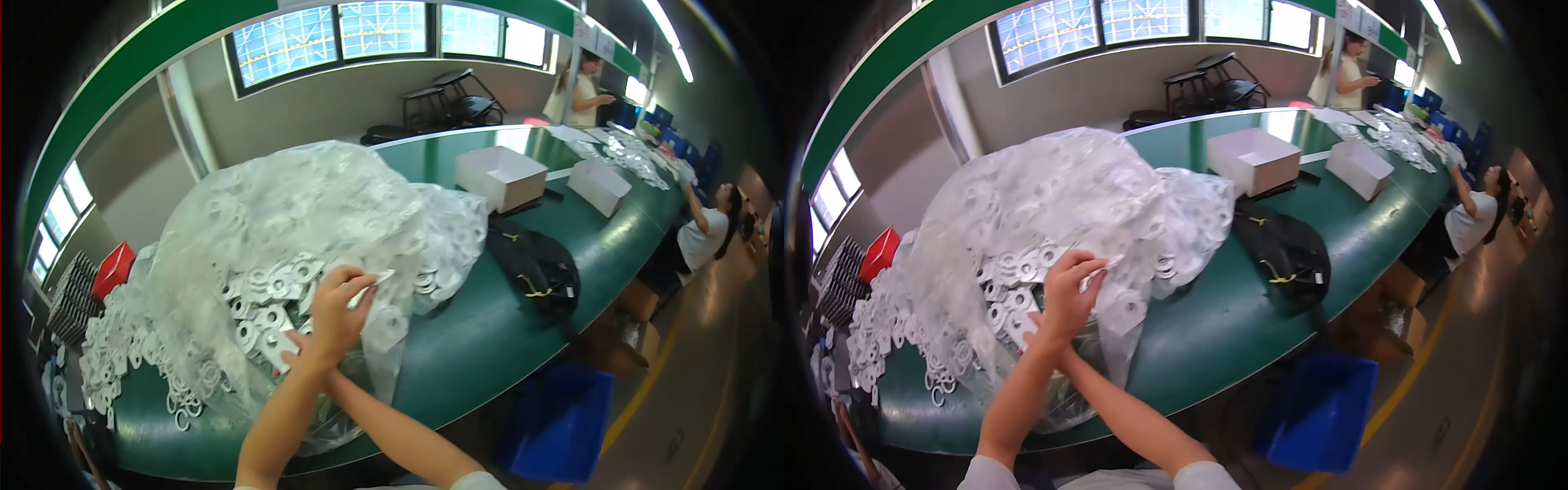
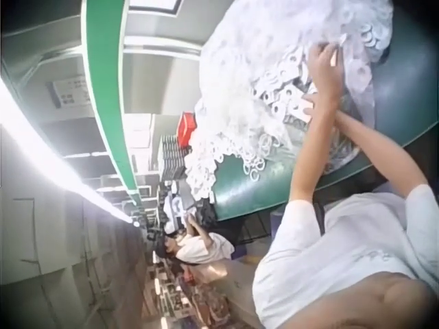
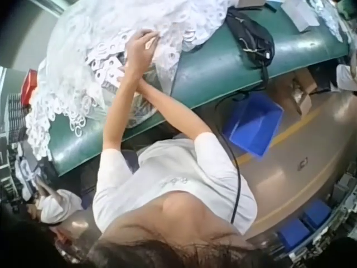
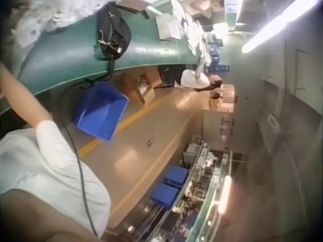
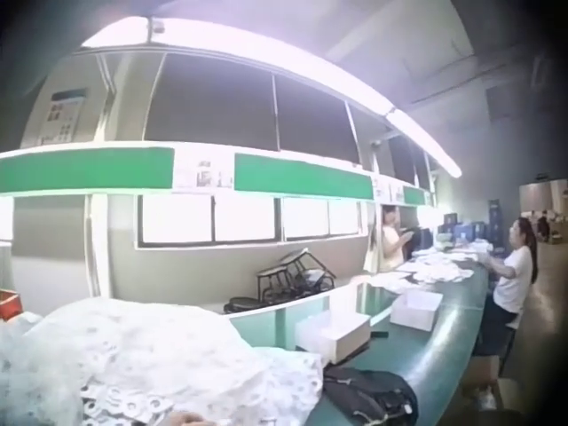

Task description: Assembling and inspecting white plastic industrial components at a factory workbench.

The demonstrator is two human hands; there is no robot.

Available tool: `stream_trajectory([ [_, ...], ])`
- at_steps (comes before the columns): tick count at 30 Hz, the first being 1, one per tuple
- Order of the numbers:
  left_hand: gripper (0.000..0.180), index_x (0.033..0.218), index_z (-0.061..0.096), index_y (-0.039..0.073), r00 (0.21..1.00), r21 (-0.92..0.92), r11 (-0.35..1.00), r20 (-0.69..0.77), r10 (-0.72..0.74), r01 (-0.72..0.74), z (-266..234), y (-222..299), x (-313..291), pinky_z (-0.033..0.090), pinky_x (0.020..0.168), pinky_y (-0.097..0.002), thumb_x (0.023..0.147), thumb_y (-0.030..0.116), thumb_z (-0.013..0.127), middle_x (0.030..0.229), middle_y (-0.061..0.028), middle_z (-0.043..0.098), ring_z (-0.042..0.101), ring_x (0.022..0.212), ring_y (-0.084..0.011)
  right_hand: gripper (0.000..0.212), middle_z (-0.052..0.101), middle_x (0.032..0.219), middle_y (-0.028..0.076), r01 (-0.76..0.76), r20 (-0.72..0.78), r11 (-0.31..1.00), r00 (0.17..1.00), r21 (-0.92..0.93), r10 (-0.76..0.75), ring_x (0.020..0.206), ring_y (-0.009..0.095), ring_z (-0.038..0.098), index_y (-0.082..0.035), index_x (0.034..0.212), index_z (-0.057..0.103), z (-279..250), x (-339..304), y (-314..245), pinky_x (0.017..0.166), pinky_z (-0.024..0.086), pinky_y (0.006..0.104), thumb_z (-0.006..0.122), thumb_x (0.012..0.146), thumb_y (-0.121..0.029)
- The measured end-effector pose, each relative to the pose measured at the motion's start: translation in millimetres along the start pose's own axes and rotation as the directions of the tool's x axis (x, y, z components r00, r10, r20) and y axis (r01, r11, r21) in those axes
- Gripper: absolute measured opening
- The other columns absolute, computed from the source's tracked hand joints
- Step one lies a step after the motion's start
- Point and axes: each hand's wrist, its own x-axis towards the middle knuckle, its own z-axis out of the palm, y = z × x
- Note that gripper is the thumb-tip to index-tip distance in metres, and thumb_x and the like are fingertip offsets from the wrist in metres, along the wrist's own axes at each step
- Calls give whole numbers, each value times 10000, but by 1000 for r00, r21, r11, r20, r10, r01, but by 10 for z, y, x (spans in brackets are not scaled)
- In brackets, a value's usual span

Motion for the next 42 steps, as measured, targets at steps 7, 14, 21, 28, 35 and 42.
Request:
stream_trajectory([
  [7, 232, 905, 677, 40, 997, 585, 810, -33, 73, -40, -1503, -728, -917, 483, 605, -339, 689, -45, 670, 877, -86, 615, 591, 769, -279, 433, 621, 1018, 162, -428, 126, 845, 903, 320, 410, 788, 260, 684, 64, 1262, 421, -5, 26, -588, 535, 568, 286, 466, 832, 32],
  [14, 431, 1057, 644, 66, 981, 498, 857, 187, 44, -133, -1497, -729, -1290, 523, 757, -341, 633, -6, 651, 1088, -71, 615, 586, 951, -281, 481, 618, 1013, 150, -458, 135, 839, 889, 293, 438, 750, 217, 647, 55, 1309, 394, 94, -36, -613, 543, 559, 295, 516, 845, 23],
  [21, 519, 1116, 625, 63, 985, 467, 881, 172, -2, -80, -1471, -687, -1366, 513, 796, -357, 604, -6, 674, 1119, -73, 609, 570, 985, -290, 409, 628, 975, 125, -425, 97, 858, 905, 289, 415, 692, 184, 641, 43, 1261, 443, 103, -77, -569, 513, 543, 278, 529, 866, -13],
  [28, 214, 945, 669, 66, 914, 79, 914, 63, -402, 397, -2046, -721, -1222, 487, 688, -308, 736, 19, 676, 948, -88, 637, 608, 823, -205, 276, 640, 946, 148, -422, 111, 879, 907, 223, 407, 660, 266, 686, 24, 1172, 478, 78, -58, -715, 398, 464, 243, 492, 910, -63],
  [35, 152, 806, 646, 24, 629, 382, 718, 348, -695, 582, -2590, -1049, -1617, 451, 631, -311, 707, 101, 731, 760, -84, 611, 577, 720, -212, 267, 638, 950, 163, -443, 135, 874, 896, 199, 423, 659, 262, 683, 34, 1164, 474, 140, -53, -716, 407, 466, 246, 477, 917, -67],
  [42, 184, 971, 648, 6, 747, -41, 752, 160, -645, 658, -2462, -1110, -1501, 429, 576, -264, 866, 85, 519, 612, -30, 534, 489, 559, -105, 299, 637, 972, 167, -474, 152, 857, 880, 202, 450, 704, 265, 686, 50, 1198, 448, 126, -26, -712, 437, 488, 249, 469, 928, -77],
])
